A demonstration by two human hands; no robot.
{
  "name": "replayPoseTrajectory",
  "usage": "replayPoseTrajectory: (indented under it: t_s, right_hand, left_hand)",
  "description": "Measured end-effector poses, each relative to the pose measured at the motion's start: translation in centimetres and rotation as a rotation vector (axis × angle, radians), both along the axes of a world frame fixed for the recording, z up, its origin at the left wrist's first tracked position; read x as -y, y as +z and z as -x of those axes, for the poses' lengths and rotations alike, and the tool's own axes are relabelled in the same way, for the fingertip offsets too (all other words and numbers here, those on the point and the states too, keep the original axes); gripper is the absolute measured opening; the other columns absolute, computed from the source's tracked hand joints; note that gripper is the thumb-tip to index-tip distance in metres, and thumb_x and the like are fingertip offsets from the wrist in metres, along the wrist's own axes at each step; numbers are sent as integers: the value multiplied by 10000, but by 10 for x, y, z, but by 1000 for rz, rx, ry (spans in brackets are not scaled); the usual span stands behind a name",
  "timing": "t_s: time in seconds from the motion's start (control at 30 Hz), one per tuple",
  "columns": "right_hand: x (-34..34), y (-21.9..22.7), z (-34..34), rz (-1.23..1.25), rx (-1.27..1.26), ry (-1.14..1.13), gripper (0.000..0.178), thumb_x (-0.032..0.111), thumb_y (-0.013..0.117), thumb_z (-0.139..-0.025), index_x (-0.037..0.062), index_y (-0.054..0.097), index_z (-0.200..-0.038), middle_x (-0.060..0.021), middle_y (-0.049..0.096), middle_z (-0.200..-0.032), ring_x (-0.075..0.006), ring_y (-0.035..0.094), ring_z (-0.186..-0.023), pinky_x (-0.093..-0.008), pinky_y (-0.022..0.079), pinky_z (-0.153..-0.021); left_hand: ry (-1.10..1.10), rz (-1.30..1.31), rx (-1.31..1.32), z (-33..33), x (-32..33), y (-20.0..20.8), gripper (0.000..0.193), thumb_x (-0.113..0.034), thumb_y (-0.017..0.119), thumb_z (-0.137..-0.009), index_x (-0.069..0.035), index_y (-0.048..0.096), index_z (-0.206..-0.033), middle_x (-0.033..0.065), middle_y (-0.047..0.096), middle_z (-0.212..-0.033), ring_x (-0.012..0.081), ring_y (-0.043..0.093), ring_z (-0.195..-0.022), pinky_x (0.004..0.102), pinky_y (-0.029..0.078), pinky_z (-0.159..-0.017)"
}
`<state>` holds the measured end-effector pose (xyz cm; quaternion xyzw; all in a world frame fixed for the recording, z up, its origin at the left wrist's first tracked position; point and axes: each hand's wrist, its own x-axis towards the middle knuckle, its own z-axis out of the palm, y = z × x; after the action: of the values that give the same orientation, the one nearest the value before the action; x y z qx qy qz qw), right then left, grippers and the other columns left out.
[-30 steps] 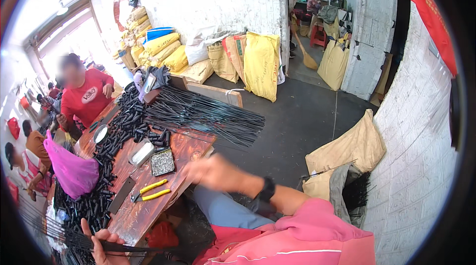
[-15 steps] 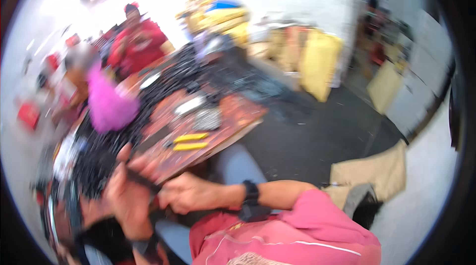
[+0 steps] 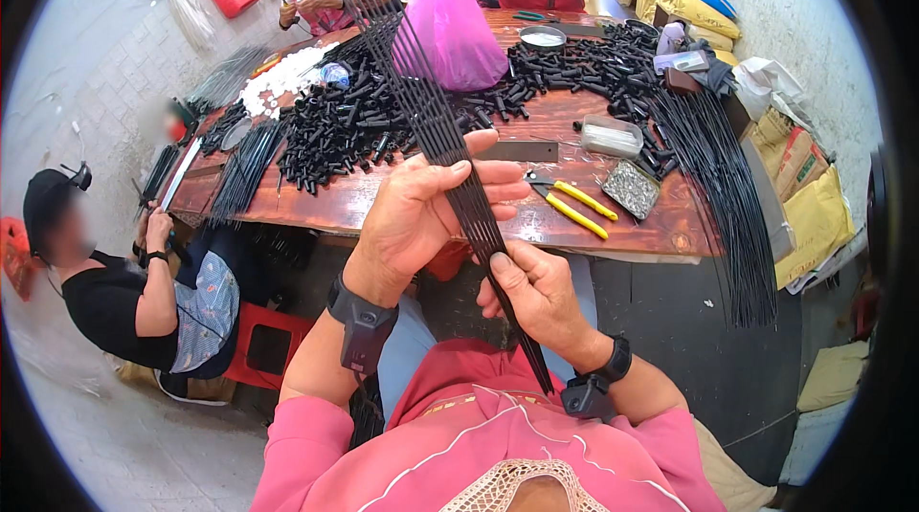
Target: Assemble the skeletal frame and central ribs of an umbrella using pliers and cutters.
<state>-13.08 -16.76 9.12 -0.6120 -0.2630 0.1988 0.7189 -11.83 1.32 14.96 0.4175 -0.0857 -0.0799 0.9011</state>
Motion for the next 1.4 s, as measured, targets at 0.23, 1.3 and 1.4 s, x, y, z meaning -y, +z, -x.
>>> replayPoseTrajectory:
  t_s: [0.23,1.3,1.4]
  right_hand:
    - [-8,-6,-23,35,527,-327,134,80,584,-915,-18,660,-965,-74,589,-689,-162,588,-621,-313,465,-554]
    - [0,0,-26,12,650,-529,200,72,667,-885,0,536,-753,-65,498,-621,-151,443,-548,-303,356,-505]
    - [1,-1,-22,32,648,-487,143,61,662,-877,8,563,-787,-111,548,-664,-264,551,-567,-353,419,-514]
  left_hand:
    - [27,-53,0,-9,-2,5,522,-109,507,-939,54,327,-1402,318,564,-1223,446,576,-1141,538,476,-997]
    - [-30,-30,-5,-6,16,0,514,-140,481,-976,22,315,-1435,284,501,-1332,422,505,-1243,532,410,-1056]
    - [-32,-34,-10,-6,17,0,517,-142,479,-975,20,311,-1437,285,503,-1329,426,504,-1242,541,401,-1064]
